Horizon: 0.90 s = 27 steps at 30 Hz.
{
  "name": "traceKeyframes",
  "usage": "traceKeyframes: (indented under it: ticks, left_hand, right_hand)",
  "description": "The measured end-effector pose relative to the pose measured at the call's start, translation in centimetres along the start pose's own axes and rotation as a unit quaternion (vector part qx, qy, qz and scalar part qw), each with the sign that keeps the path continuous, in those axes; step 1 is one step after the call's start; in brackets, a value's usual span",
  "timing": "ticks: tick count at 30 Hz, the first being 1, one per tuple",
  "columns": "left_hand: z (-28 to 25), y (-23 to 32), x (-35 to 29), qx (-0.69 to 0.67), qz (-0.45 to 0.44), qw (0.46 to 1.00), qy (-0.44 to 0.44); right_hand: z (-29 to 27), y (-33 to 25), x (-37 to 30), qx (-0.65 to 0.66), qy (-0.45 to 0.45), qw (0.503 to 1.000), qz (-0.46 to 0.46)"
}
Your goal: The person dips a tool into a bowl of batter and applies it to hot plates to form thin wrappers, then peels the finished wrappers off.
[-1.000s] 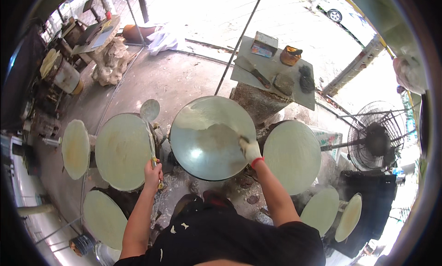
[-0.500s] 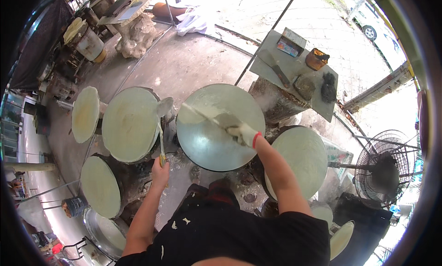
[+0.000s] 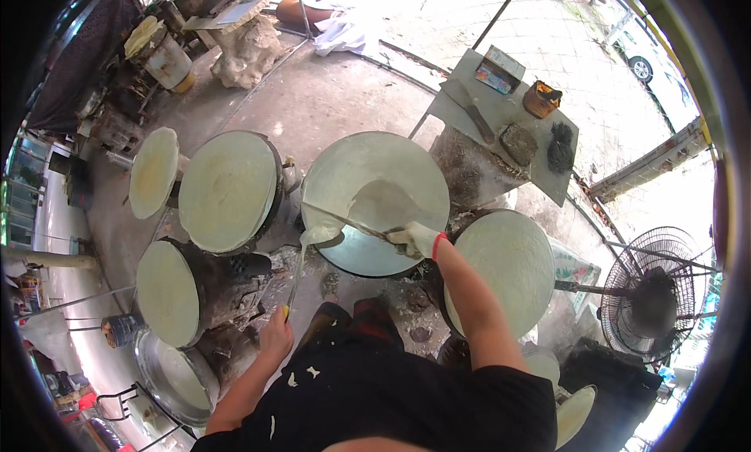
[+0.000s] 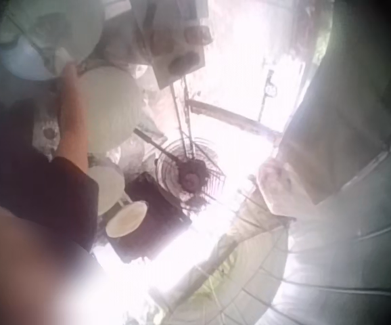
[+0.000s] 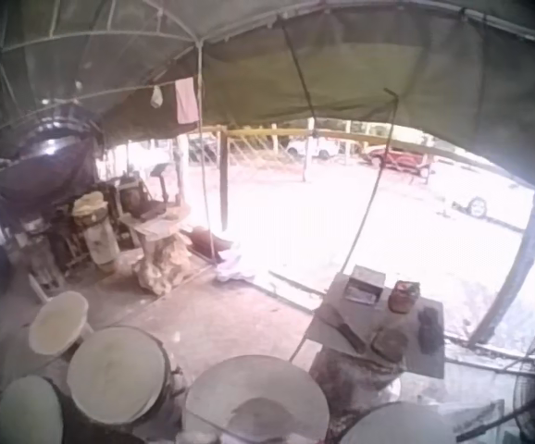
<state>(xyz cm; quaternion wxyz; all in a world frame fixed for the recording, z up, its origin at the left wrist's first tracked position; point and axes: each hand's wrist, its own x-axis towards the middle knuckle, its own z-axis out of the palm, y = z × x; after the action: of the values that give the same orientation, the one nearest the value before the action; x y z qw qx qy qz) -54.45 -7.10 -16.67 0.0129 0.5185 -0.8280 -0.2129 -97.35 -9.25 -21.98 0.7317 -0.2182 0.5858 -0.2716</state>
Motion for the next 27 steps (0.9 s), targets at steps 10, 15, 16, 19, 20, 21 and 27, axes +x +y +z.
traceKeyframes:
  ticks: [10, 15, 16, 19, 20, 21, 27]
  left_hand:
    - [2.2, -0.9, -1.7, 0.007, 0.027, 0.999, 0.028]
    - [1.3, -2.7, -2.5, 0.008, 0.08, 0.996, 0.033]
    - [1.3, -3.2, -2.5, 0.009, 0.082, 0.996, 0.03]
    - [0.9, -5.2, -2.0, -0.011, 0.115, 0.993, 0.031]
    - [0.5, -6.2, -1.8, -0.033, 0.138, 0.989, 0.041]
    - [0.1, -7.3, -1.8, -0.055, 0.161, 0.984, 0.051]
    - [-5.0, -12.0, -1.5, -0.257, 0.08, 0.963, 0.024]
  right_hand:
    - [0.8, 1.8, -1.1, 0.018, 0.024, 0.999, -0.045]
    - [1.9, 3.7, -2.0, 0.06, 0.231, 0.97, -0.047]
    - [2.6, 3.7, -1.9, 0.057, 0.291, 0.955, -0.013]
    - [6.0, 7.1, -4.1, 0.064, 0.103, 0.99, -0.079]
    - [7.2, 7.8, -4.4, 0.064, 0.065, 0.993, -0.079]
    - [8.7, 9.2, -5.4, 0.102, 0.086, 0.988, -0.074]
    - [25.6, 16.0, -2.0, 0.393, 0.224, 0.879, -0.148]
